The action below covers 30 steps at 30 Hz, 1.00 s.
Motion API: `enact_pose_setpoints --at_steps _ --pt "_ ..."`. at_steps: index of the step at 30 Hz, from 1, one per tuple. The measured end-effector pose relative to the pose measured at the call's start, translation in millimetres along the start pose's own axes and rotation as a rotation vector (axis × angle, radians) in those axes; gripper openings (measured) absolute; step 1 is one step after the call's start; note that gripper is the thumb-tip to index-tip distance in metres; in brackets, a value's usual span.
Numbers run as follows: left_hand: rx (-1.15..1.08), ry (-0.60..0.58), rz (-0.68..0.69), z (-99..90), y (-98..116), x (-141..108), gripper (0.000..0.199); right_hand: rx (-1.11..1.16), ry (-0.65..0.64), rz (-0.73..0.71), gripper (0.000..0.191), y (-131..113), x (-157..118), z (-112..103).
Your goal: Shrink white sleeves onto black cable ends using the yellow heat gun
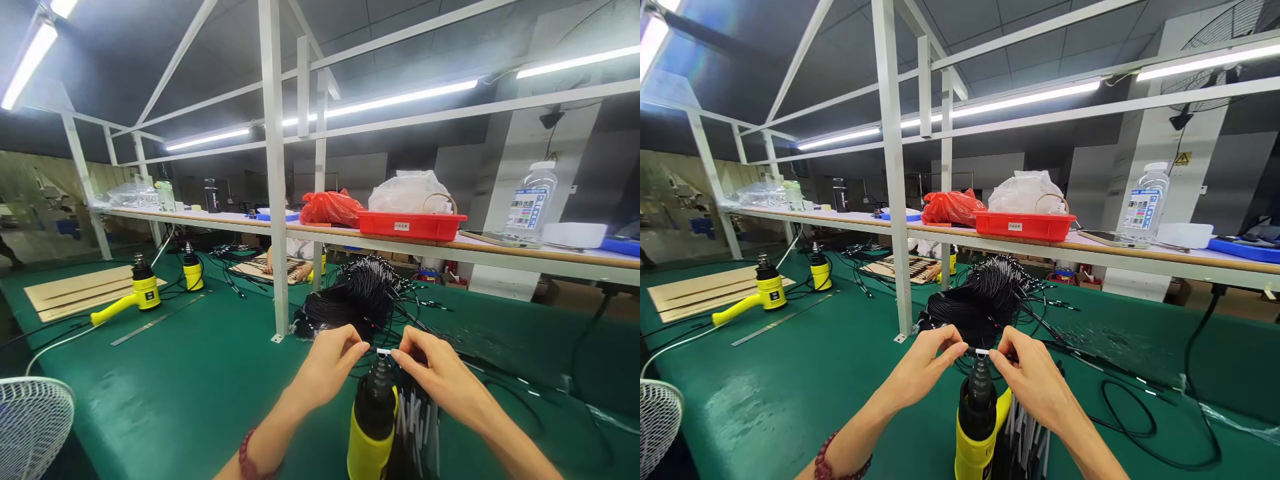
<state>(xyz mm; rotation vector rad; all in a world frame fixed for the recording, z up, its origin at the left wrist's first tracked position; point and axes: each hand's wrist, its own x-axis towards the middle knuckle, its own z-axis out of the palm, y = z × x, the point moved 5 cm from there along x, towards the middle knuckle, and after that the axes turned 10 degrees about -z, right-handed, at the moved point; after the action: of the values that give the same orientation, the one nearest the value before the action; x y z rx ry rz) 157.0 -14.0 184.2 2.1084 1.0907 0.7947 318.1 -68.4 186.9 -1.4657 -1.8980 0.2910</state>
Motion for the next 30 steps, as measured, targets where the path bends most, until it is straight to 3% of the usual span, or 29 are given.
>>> enact_pose_setpoints --at_steps 10,16,24,30 --pt "-0.023 0.009 -0.001 1.2 -0.7 1.7 0.020 -0.034 0.026 -0.012 0.024 3.1 0.9 -1.1" --pt "-0.026 0.034 0.011 -3.8 1.0 -0.1 0.016 -0.020 -0.047 -0.048 0.032 2.4 -2.2 -4.6" --pt "0.134 -0.024 -0.021 0.2 0.0 2.1 0.049 0.010 -0.036 -0.073 0.032 -2.2 -2.8 -6.9" --pt "0.023 -0.033 -0.005 1.9 0.7 2.0 0.034 0.003 -0.016 -0.083 0.030 1.6 -1.9 -6.7"
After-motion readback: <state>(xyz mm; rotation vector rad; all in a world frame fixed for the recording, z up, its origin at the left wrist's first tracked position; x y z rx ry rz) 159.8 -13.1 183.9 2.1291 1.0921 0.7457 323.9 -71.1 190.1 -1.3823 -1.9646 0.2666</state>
